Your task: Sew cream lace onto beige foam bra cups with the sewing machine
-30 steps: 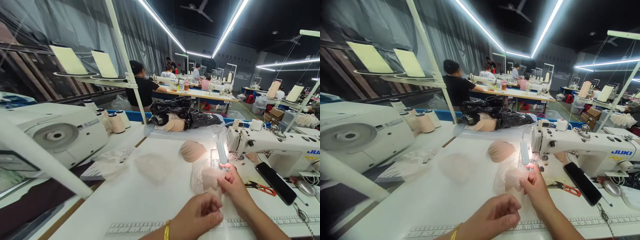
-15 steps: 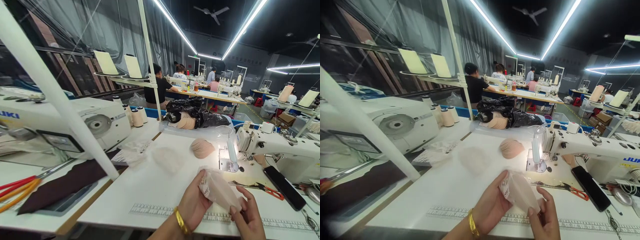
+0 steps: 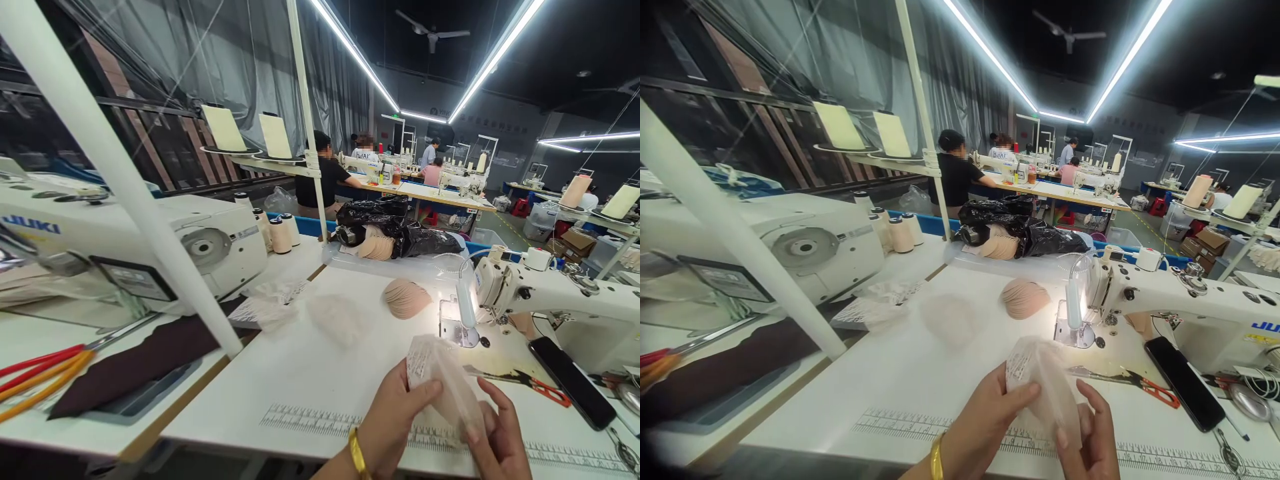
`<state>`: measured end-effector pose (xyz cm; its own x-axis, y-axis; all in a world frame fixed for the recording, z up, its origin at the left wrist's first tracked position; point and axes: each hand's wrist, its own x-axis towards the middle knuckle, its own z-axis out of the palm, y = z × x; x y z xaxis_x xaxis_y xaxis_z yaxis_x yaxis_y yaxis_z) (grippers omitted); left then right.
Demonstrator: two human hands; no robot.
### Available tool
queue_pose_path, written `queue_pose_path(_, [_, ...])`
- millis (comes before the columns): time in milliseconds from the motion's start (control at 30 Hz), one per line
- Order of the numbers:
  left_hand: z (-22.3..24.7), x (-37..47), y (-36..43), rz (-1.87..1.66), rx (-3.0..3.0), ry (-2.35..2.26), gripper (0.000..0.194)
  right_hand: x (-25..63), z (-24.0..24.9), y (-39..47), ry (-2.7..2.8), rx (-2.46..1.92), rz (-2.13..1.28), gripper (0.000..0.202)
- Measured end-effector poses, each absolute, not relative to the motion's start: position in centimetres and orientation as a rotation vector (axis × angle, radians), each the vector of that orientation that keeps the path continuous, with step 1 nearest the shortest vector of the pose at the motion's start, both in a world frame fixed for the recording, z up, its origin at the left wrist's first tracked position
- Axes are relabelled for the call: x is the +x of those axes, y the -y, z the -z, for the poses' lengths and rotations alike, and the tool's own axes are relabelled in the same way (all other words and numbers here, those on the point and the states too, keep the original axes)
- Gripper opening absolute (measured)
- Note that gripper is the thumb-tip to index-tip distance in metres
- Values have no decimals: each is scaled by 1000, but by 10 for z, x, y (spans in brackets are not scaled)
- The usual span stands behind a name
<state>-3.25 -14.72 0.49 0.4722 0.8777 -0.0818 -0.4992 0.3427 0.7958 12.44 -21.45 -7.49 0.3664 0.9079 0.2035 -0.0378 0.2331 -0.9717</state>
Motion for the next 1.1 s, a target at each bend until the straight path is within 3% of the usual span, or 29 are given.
queue_pose_path(133, [-3, -30, 146, -941, 811, -647, 41, 126, 49, 208, 934, -1124, -882, 74])
queue_pose_path(400, [-1, -39, 138, -898, 504, -604, 15, 135, 43, 208, 1000, -1236, -697, 53])
queue_pose_path(700, [-2, -36, 140, -806, 198, -298, 27, 134, 52, 212, 830, -947, -1158, 58])
queue_pose_path(833, [3, -32, 157, -641, 254, -318, 63, 132, 59, 211, 810, -931, -1069, 55])
queue_pose_path(1100, [-10, -27, 154, -976, 619, -570, 44, 125, 75, 215, 913, -1100, -837, 46])
